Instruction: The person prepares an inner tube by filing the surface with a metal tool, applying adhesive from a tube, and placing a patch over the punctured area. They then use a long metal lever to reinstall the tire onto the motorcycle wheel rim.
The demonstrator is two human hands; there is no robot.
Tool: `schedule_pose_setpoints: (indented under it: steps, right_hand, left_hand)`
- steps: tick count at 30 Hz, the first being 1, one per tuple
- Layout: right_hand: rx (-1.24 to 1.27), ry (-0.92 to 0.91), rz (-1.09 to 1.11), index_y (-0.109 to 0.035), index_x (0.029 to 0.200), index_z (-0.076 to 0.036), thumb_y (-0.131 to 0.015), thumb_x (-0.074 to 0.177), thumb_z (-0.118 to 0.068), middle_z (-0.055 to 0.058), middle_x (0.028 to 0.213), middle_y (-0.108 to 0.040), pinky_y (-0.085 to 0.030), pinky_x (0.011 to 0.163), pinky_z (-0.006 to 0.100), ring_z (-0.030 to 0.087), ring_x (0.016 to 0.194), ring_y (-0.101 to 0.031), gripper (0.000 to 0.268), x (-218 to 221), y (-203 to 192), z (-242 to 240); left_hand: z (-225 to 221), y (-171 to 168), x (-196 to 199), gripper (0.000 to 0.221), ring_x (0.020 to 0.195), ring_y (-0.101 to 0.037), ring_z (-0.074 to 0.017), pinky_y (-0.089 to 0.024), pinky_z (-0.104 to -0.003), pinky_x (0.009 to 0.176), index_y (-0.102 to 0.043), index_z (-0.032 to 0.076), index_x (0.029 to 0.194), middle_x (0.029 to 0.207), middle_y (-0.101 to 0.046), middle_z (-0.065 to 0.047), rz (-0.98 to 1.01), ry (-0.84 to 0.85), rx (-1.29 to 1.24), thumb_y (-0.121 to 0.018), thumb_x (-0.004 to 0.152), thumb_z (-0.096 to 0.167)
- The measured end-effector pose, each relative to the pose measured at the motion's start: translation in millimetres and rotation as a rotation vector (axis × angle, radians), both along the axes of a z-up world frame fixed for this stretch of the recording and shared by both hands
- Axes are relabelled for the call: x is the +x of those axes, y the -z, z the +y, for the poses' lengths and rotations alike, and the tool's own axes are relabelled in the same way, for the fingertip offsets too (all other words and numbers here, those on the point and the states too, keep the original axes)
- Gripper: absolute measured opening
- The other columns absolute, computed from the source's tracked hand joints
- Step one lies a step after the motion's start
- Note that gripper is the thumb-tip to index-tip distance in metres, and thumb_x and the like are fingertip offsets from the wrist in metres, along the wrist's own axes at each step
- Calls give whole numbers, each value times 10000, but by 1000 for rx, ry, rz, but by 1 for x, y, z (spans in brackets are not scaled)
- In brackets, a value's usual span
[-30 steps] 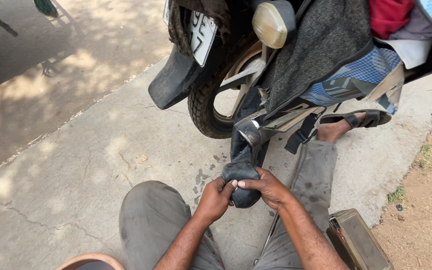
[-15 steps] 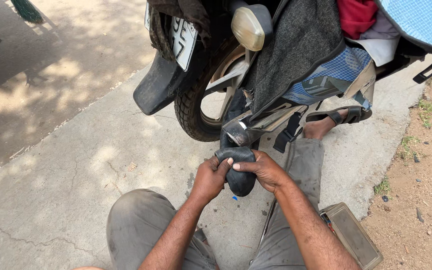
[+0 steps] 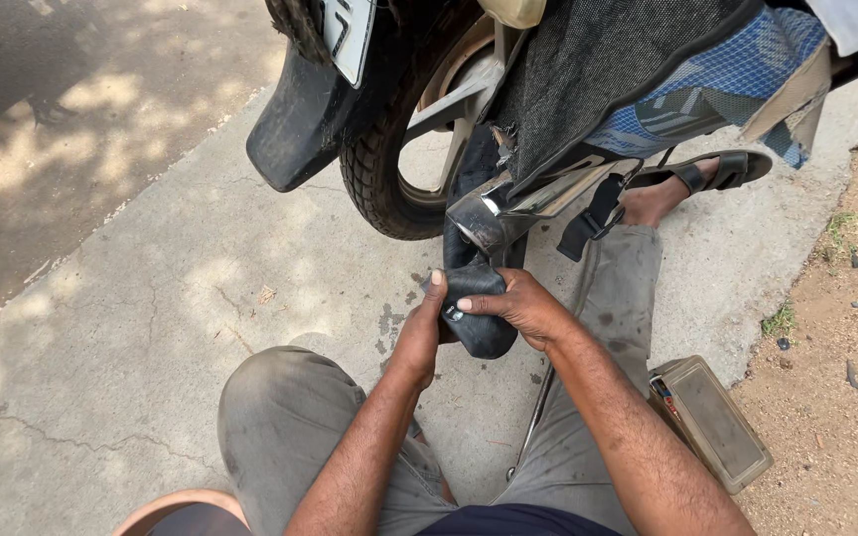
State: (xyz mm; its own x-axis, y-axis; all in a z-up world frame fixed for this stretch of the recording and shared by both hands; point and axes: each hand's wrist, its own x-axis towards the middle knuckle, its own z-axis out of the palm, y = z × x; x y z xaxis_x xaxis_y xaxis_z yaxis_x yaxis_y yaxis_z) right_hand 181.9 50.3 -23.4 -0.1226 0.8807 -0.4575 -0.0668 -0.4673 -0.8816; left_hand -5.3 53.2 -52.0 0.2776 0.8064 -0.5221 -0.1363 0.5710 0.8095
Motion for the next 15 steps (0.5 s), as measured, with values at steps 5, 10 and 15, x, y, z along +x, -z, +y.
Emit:
schedule_pose_setpoints:
  steps: [5, 10, 15]
  right_hand:
    - [33, -29, -101, -719, 1134, 22, -907, 694, -310, 153, 948, -792, -636, 829, 362, 210, 867, -777, 582, -2, -7, 2]
    - [97, 45, -160, -709, 1131, 25, -894, 718, -310, 131, 934, -786, -633, 789, 374, 205, 839, -765, 563, 13, -30, 27]
    - [139, 38, -98, -685, 1197, -20, -887, 715, -271, 89, 1010, -773, -615, 858, 334, 164, 926, -744, 581, 18, -36, 37]
  left_hand:
    - [20, -21, -2, 440, 935, -693, -186, -550, -330, 865, -701, -57, 1206, 991, -755, -118, -7, -175, 297, -671, 963, 309]
    - [55, -61, 18, 316, 906, -722, -156, -573, -285, 810, -745, 9, 1188, 1006, -790, -115, 247, -131, 580, -639, 1017, 253]
    - [60, -74, 27, 344, 946, -739, -149, -590, -282, 826, -725, 6, 1233, 1043, -779, -130, 363, -212, 735, -633, 1036, 273]
